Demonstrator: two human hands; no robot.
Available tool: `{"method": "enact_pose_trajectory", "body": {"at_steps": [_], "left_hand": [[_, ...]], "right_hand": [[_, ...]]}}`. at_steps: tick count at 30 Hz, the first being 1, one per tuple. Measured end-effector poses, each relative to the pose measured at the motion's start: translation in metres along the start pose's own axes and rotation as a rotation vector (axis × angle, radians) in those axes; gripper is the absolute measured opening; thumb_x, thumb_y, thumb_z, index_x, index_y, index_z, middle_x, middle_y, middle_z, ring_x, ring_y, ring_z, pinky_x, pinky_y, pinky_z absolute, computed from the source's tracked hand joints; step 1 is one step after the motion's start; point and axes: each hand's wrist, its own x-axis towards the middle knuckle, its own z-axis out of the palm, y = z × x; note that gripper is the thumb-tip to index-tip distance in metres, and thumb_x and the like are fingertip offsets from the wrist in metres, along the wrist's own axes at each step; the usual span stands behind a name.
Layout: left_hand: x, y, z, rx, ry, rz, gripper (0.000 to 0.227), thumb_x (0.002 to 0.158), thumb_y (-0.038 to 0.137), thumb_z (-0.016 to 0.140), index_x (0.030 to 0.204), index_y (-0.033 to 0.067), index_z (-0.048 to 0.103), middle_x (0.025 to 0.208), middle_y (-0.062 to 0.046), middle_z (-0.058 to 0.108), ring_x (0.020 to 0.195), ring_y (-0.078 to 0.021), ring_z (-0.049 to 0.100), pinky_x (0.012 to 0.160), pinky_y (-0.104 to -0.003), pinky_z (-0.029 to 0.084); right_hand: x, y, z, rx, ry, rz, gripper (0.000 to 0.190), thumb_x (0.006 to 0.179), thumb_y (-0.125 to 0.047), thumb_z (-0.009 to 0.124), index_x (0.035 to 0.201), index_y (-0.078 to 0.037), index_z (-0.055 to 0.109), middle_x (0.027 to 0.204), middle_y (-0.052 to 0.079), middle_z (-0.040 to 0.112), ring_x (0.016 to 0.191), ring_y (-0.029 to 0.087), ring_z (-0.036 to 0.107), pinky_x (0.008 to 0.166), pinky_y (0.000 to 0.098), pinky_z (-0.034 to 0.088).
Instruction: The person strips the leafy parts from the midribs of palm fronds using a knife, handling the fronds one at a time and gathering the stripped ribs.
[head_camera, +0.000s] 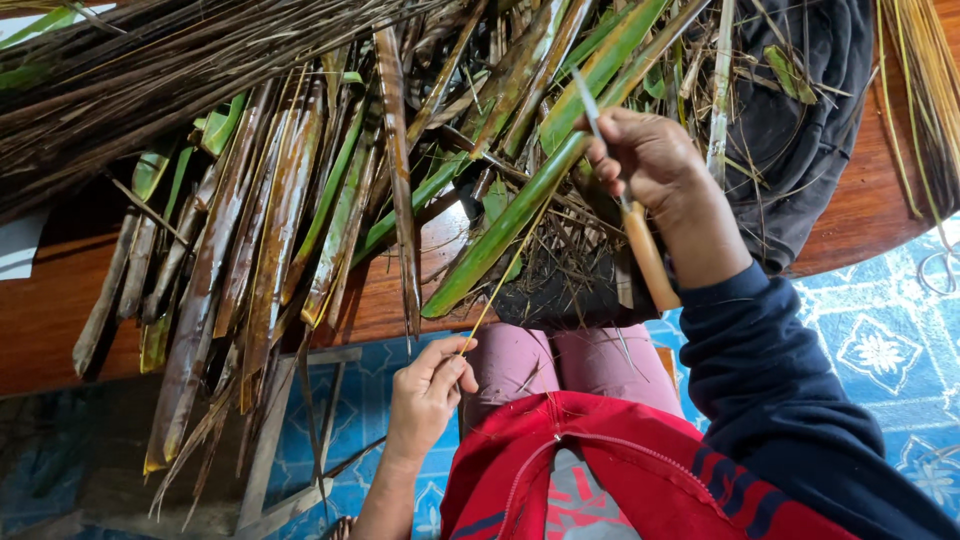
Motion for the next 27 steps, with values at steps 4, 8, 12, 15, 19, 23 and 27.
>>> {"method": "enact_pose_trajectory", "body": {"at_steps": [4, 8, 12, 15, 19, 23, 27], "left_hand": [[0.008, 0.001, 0.003, -0.111, 0.022, 0.020, 0.024, 0.097, 0.003, 0.055, 0.111, -0.0051, 0.072, 0.061, -0.017, 0.065, 0.038, -0.0126, 0.040, 0.035, -0.023, 0.028], [0.020, 0.002, 0.012, -0.165, 0.070, 0.144, 0.024, 0.095, -0.002, 0.054, 0.109, -0.0065, 0.072, 0.059, -0.018, 0.066, 0.030, -0.0122, 0.044, 0.029, -0.020, 0.032], [0.023, 0.001, 0.013, -0.134, 0.100, 0.218, 0.024, 0.097, -0.004, 0.052, 0.110, -0.0039, 0.073, 0.059, -0.016, 0.065, 0.030, -0.0120, 0.044, 0.030, -0.019, 0.034], [0.023, 0.001, 0.010, -0.178, 0.150, 0.204, 0.023, 0.097, -0.003, 0.052, 0.111, -0.0051, 0.070, 0.060, -0.018, 0.065, 0.031, -0.0117, 0.043, 0.031, -0.019, 0.032], [0.025, -0.003, 0.018, -0.188, 0.178, 0.175, 0.024, 0.099, -0.004, 0.051, 0.111, -0.0024, 0.071, 0.059, -0.015, 0.064, 0.033, -0.0123, 0.043, 0.033, -0.020, 0.033], [0.027, -0.005, 0.030, 0.233, 0.254, 0.236, 0.017, 0.096, 0.010, 0.061, 0.106, 0.0106, 0.074, 0.056, -0.006, 0.070, 0.042, -0.0191, 0.058, 0.045, -0.028, 0.047], [0.024, -0.001, 0.038, 0.392, 0.289, 0.318, 0.015, 0.096, 0.015, 0.061, 0.105, 0.0165, 0.074, 0.054, -0.001, 0.069, 0.047, -0.0208, 0.061, 0.052, -0.029, 0.053]], "right_hand": [[-0.019, 0.004, 0.027, -0.086, 0.002, -0.097, 0.023, 0.104, -0.014, 0.049, 0.099, -0.001, 0.067, 0.060, 0.003, 0.057, 0.039, 0.009, 0.052, 0.031, 0.0189, 0.038], [-0.056, 0.072, 0.066, -0.220, -0.163, 0.107, 0.032, 0.086, -0.010, 0.058, 0.116, 0.001, 0.057, 0.053, 0.017, 0.060, 0.033, 0.024, 0.060, 0.024, 0.0354, 0.049], [-0.066, 0.125, 0.057, -0.075, -0.329, 0.241, 0.061, 0.095, -0.004, 0.055, 0.154, 0.001, 0.038, 0.061, 0.023, 0.066, 0.037, 0.027, 0.063, 0.026, 0.0342, 0.052], [-0.063, 0.126, 0.049, -0.026, -0.285, 0.191, 0.064, 0.096, -0.006, 0.055, 0.156, -0.001, 0.033, 0.062, 0.025, 0.065, 0.040, 0.030, 0.065, 0.028, 0.0371, 0.054], [-0.072, 0.119, 0.054, 0.019, -0.256, 0.118, 0.063, 0.092, -0.007, 0.059, 0.152, -0.006, 0.042, 0.061, 0.026, 0.065, 0.036, 0.030, 0.064, 0.027, 0.0381, 0.056], [-0.087, 0.113, 0.079, -0.043, -0.355, 0.230, 0.058, 0.093, 0.001, 0.054, 0.150, -0.003, 0.045, 0.061, 0.026, 0.066, 0.040, 0.029, 0.067, 0.028, 0.0337, 0.058], [-0.050, 0.145, 0.046, -0.021, -0.263, 0.261, 0.026, 0.096, -0.002, 0.057, 0.122, 0.000, 0.058, 0.061, 0.033, 0.064, 0.036, 0.036, 0.064, 0.026, 0.0416, 0.055]]}}
